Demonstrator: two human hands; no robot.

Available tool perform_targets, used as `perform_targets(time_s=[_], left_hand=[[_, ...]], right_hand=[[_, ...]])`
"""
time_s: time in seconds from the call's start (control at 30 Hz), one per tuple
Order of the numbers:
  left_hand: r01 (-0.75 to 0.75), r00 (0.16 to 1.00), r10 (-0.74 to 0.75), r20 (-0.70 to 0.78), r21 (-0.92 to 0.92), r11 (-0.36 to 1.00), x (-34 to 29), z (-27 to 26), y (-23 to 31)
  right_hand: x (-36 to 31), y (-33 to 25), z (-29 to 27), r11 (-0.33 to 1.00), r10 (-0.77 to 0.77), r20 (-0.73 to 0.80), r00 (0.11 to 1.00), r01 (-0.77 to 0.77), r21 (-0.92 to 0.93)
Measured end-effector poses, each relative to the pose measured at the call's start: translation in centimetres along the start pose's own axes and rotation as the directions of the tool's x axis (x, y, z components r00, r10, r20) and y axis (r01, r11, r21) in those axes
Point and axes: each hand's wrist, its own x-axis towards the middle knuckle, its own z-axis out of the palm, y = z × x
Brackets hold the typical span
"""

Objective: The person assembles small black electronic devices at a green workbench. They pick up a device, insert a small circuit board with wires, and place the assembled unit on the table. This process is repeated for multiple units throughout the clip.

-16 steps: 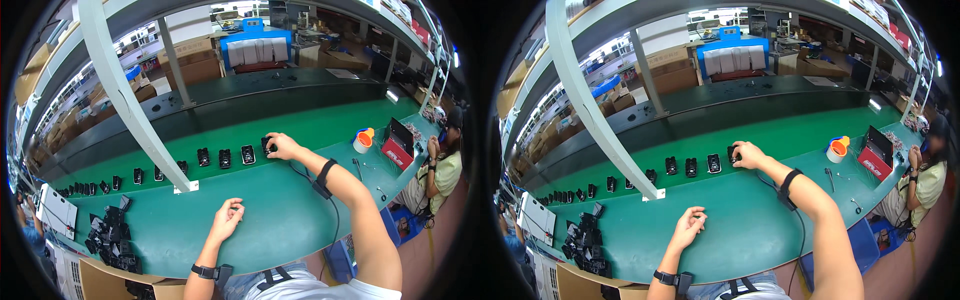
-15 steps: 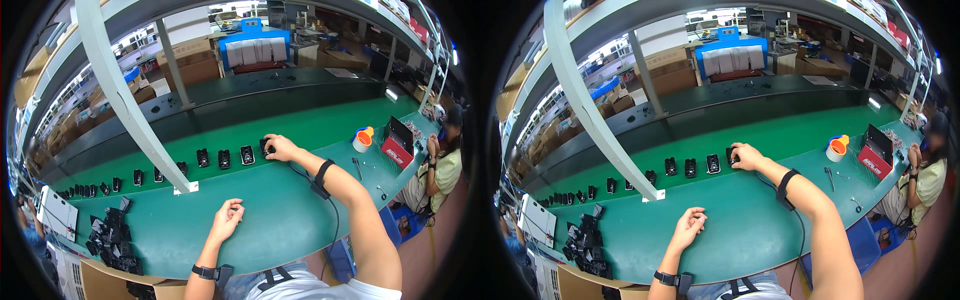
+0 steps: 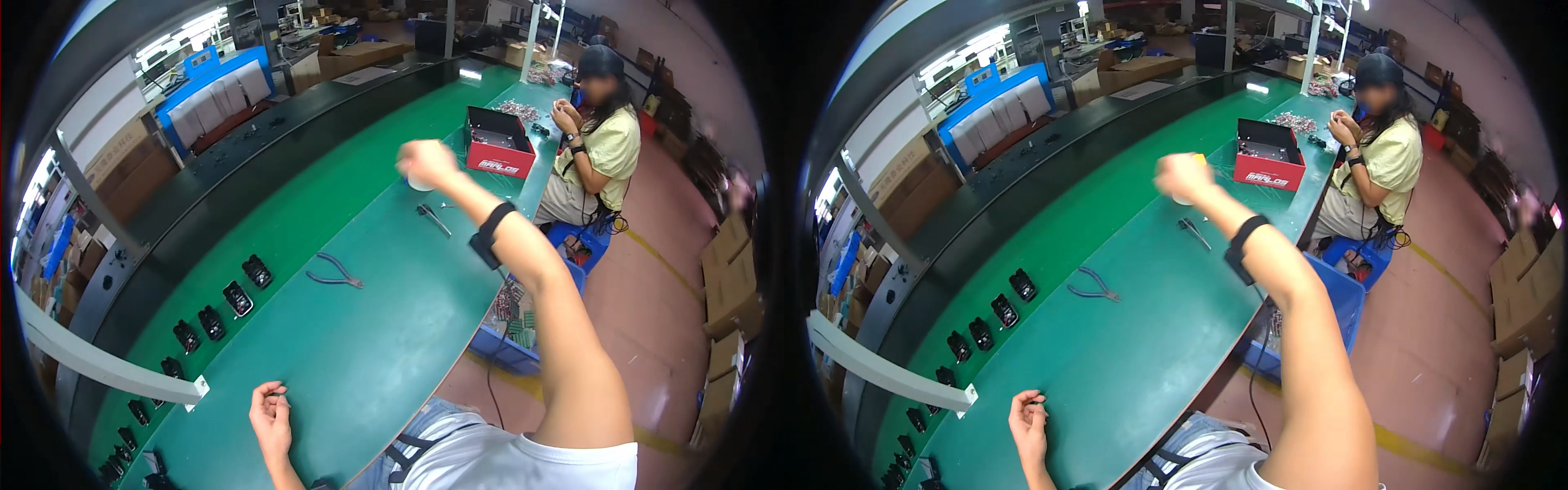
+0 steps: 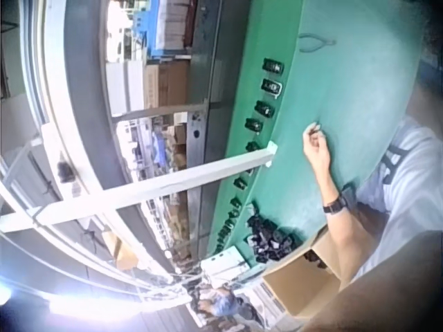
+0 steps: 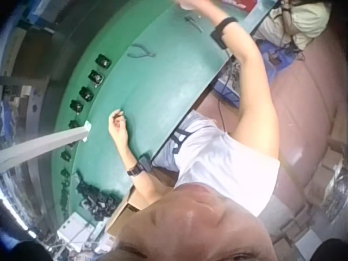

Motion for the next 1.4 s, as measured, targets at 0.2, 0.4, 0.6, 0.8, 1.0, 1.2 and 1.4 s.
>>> perform_targets(time_s=[0.2,0.4,0.6,0.8,1.0,1.2,1.4], left_hand=[[-0.060,0.998,0.060,0.003,0.039,0.997,1.1,0.2,-0.8],[-0.052,0.998,0.053,-0.029,0.025,0.998,1.5,0.5,-0.3],[-0.049,0.999,0.050,-0.021,0.023,0.999,1.2,0.6,-1.1],[-0.022,0.999,0.020,0.032,0.068,0.997,1.0,1.3,-0.1],[-0.052,0.968,0.086,0.235,-0.146,0.988,1.2,3.7,4.3],[-0.011,0.994,0.067,0.085,-0.537,0.843,3.5,4.1,5.8],[-0.315,0.935,0.226,-0.274,-0.345,0.884,-0.3,-1.8,3.1]], right_hand=[[-2.6,20.9,-2.4,0.739,0.654,-0.206,0.728,-0.555,0.381],[-2.8,19.9,-3.2,0.760,0.647,-0.215,0.732,-0.642,0.103],[-5.8,19.4,-4.2,0.856,0.416,-0.435,0.799,-0.505,-0.110],[-10.0,13.1,-11.8,0.867,-0.296,-0.520,0.801,-0.004,-0.498],[-14.8,-1.8,-8.5,0.793,-0.608,-0.443,0.658,0.518,-0.320],[-20.9,-14.8,0.3,0.590,-0.718,-0.408,0.563,0.804,0.071],[-24.2,-20.8,2.4,0.384,-0.807,-0.126,0.576,0.675,0.630]])
